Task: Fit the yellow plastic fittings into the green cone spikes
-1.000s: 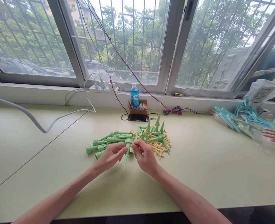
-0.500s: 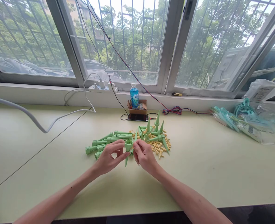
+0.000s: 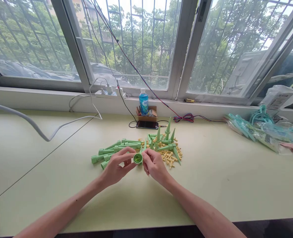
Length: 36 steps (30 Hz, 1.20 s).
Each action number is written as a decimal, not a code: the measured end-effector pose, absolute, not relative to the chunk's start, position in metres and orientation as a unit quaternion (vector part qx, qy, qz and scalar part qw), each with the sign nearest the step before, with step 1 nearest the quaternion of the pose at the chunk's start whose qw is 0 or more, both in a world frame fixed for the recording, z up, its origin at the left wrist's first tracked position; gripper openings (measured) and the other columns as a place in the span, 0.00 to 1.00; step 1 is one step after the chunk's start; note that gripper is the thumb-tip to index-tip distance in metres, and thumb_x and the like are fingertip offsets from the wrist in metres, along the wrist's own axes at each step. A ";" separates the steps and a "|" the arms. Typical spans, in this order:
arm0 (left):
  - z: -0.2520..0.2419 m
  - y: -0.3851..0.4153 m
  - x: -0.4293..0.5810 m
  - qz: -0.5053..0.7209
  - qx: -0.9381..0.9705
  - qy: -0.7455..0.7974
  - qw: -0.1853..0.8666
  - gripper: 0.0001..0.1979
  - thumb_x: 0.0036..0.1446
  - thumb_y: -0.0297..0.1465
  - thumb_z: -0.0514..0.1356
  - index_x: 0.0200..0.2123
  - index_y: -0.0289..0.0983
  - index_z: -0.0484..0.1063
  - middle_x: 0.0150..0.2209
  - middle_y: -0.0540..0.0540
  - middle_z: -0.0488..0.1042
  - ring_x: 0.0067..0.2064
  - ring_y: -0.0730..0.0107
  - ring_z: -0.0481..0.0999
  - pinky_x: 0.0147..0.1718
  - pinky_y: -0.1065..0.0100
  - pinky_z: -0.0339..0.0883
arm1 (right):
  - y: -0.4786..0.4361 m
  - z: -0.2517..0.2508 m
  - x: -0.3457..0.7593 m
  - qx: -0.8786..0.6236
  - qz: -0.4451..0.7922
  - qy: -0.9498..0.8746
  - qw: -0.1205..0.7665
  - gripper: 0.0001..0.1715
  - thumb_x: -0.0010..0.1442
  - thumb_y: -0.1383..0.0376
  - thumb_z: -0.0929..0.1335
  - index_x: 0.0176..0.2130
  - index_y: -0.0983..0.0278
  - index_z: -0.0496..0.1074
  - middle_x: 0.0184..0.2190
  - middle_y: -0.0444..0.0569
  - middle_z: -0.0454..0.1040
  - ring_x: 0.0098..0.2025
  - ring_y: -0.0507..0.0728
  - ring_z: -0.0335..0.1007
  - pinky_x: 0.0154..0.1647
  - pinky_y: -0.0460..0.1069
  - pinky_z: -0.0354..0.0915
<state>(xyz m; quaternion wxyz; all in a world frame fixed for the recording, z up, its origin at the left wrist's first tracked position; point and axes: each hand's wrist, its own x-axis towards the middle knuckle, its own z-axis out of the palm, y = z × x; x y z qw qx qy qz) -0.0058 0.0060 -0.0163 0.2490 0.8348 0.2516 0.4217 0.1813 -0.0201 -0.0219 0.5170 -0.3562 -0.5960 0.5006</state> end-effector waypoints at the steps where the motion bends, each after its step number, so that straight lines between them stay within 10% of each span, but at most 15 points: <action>1: -0.016 0.006 -0.006 0.421 0.836 0.251 0.247 0.11 0.67 0.34 0.58 0.46 0.40 0.79 0.38 0.45 0.70 0.25 0.80 0.66 0.24 0.75 0.67 | -0.020 -0.022 0.181 -0.357 0.501 -0.595 0.517 0.21 0.67 0.50 0.65 0.30 0.62 0.64 0.14 0.34 0.59 0.13 0.46 0.53 0.14 0.43 0.54; 20: -0.010 0.004 -0.002 0.441 0.782 0.356 0.260 0.08 0.62 0.32 0.60 0.44 0.38 0.74 0.44 0.44 0.70 0.27 0.78 0.68 0.22 0.75 0.67 | -0.021 -0.025 0.179 -0.367 0.438 -0.601 0.559 0.19 0.69 0.51 0.64 0.33 0.62 0.66 0.16 0.36 0.62 0.14 0.47 0.54 0.13 0.43 0.53; 28: -0.003 0.006 0.000 0.407 0.705 0.388 0.431 0.24 0.66 0.49 0.52 0.27 0.35 0.67 0.17 0.54 0.62 0.18 0.78 0.59 0.17 0.75 0.55 | -0.022 -0.027 0.180 -0.374 0.336 -0.656 0.563 0.17 0.71 0.55 0.62 0.34 0.62 0.66 0.19 0.39 0.62 0.18 0.48 0.57 0.18 0.43 0.54; 36: 0.001 0.003 -0.002 0.348 0.681 0.393 0.511 0.20 0.59 0.48 0.62 0.32 0.34 0.72 0.17 0.55 0.62 0.18 0.77 0.61 0.20 0.74 0.56 | -0.020 -0.032 0.180 -0.365 0.298 -0.695 0.542 0.14 0.71 0.59 0.62 0.34 0.62 0.66 0.21 0.39 0.63 0.21 0.49 0.58 0.22 0.44 0.56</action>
